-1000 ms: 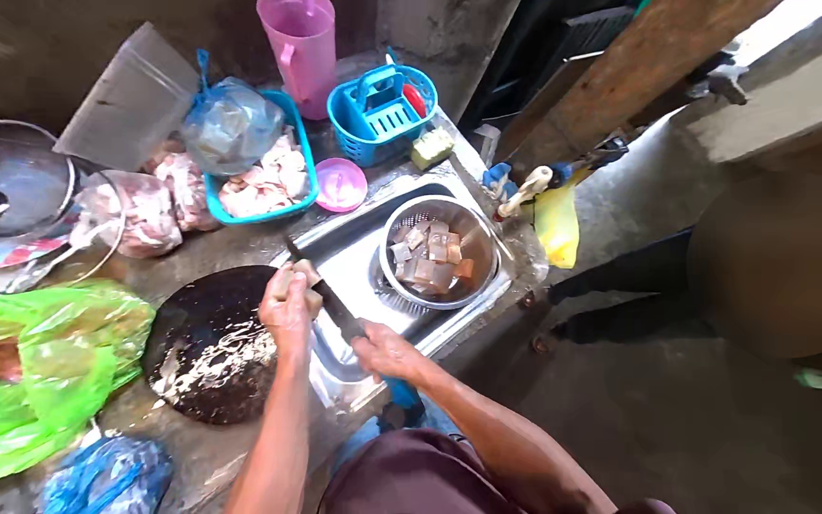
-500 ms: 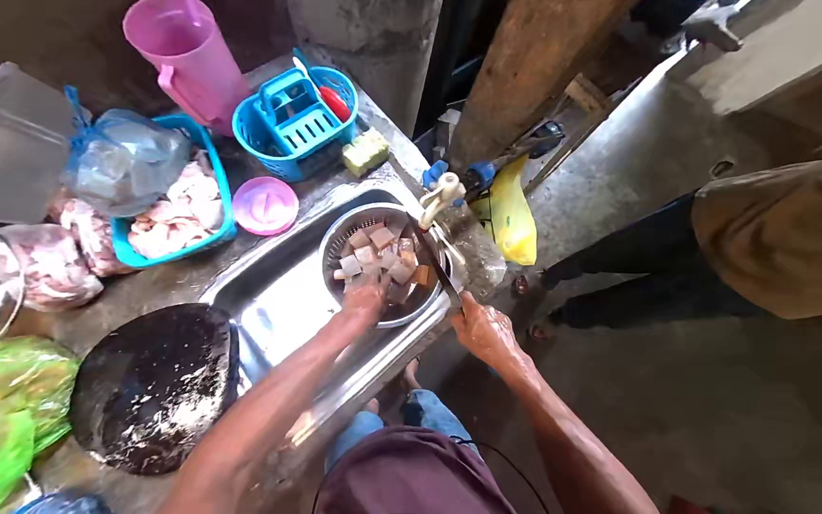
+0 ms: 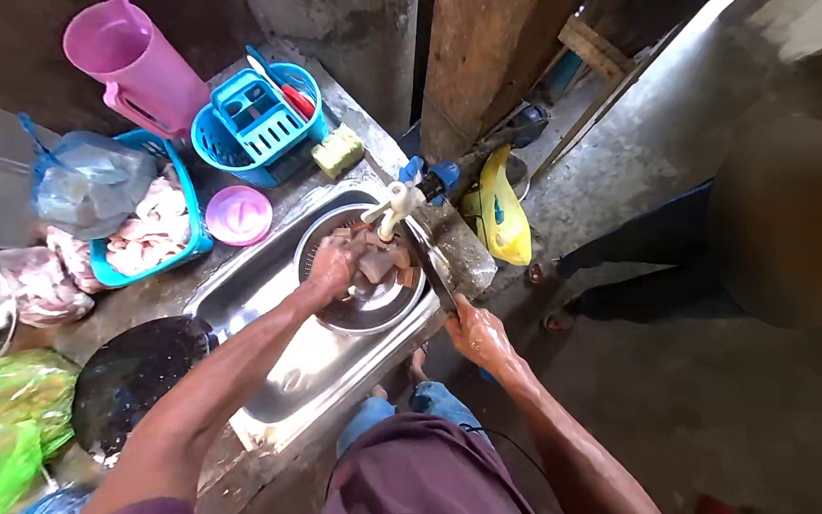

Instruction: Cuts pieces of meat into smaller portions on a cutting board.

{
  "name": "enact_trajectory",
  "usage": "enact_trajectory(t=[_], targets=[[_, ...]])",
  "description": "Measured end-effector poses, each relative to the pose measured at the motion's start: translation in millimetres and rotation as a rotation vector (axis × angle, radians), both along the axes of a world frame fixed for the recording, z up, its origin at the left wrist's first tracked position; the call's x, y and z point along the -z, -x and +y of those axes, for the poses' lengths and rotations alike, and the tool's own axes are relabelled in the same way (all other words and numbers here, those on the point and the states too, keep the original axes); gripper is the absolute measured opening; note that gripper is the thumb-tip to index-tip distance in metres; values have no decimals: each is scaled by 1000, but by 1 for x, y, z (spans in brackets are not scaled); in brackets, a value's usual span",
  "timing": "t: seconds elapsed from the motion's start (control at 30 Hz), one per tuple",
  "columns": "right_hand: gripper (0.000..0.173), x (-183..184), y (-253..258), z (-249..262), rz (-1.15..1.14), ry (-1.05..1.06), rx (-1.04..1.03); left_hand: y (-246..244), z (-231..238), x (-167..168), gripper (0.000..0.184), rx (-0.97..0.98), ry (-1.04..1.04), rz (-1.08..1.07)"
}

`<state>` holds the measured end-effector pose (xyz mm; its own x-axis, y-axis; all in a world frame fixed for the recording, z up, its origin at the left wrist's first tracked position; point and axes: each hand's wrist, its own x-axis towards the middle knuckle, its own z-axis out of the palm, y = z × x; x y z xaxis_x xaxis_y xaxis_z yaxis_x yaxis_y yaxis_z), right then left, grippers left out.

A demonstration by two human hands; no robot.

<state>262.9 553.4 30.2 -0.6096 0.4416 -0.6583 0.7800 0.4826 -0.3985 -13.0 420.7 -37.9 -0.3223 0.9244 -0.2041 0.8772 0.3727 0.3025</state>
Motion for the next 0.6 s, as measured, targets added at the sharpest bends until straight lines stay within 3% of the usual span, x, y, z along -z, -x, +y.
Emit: enact_trajectory(t=[0.2,0.27,0.37,0.6], targets=[[37,6,-3,7,41,22,11,55,0,-26,28,-200,61,-246],[36,6,-3,7,59,31,11,58,-15,-29,22,-249,-34,-334],[35,8,-4,6,100,53,20,43,-39,-55,17,-485,-148,-588],[36,16,3,-11,179,108,-12,20,-127,-64,28,-1044,-581,-995]])
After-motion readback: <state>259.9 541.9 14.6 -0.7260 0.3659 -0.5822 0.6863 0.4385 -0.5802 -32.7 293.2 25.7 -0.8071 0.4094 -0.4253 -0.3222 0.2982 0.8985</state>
